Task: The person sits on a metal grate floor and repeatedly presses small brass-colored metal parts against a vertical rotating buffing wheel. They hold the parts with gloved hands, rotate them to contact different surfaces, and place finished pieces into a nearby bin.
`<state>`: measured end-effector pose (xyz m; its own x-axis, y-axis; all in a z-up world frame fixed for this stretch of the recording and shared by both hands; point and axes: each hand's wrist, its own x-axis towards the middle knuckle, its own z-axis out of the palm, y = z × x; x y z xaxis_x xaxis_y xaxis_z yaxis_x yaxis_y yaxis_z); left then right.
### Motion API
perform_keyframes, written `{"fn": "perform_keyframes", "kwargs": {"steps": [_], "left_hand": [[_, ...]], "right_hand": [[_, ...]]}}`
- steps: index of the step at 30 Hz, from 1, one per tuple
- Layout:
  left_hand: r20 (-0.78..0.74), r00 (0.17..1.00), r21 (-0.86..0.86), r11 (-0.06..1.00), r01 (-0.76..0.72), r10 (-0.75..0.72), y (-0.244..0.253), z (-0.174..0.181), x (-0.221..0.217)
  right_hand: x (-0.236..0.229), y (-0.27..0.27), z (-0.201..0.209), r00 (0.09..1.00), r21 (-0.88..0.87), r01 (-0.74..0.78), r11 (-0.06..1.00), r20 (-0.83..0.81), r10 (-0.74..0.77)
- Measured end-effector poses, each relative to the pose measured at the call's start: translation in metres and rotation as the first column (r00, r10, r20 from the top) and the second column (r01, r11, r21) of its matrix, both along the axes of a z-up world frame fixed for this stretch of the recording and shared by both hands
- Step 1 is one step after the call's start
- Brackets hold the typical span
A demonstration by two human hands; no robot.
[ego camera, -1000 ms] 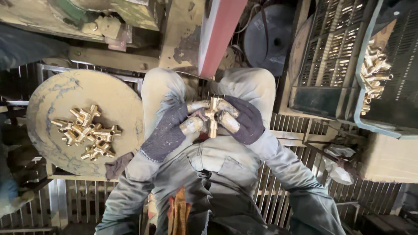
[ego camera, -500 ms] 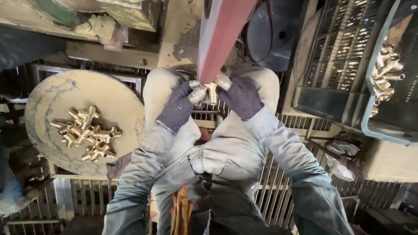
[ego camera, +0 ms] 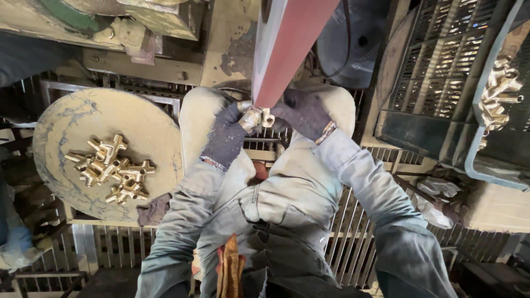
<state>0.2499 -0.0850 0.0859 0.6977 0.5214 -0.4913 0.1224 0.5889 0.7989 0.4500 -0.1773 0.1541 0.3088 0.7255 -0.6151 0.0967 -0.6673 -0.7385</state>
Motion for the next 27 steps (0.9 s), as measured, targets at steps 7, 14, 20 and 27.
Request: {"fn": "perform_keyframes", "kwargs": {"steps": [7,14,20,27], "left_hand": [[-0.062,0.998,0.023,1.000,0.021,-0.019,0.005,0.024,0.001],[0.247,0.947,0.238,0.960,0.147,-0.206,-0.012,0.082,-0.032],[0.160,0.987,0.208,0.978,-0.034,0.001,-0.026,0.102,-0.057],[0.081,0.996,0.039,0.999,-0.038,0.035,-0.067,0.110,-0.059]], "right_hand": [[-0.004,0.003,0.002,0.989,-0.151,-0.032,0.988,-0.145,0.010],[-0.041,-0.056,0.019,0.913,0.311,0.086,0.946,-0.405,0.050],[-0.087,-0.091,0.019,0.784,0.256,0.528,0.810,-0.515,-0.348],[-0.113,-0.094,0.024,0.881,0.367,0.335,0.868,0.205,-0.426]]}}
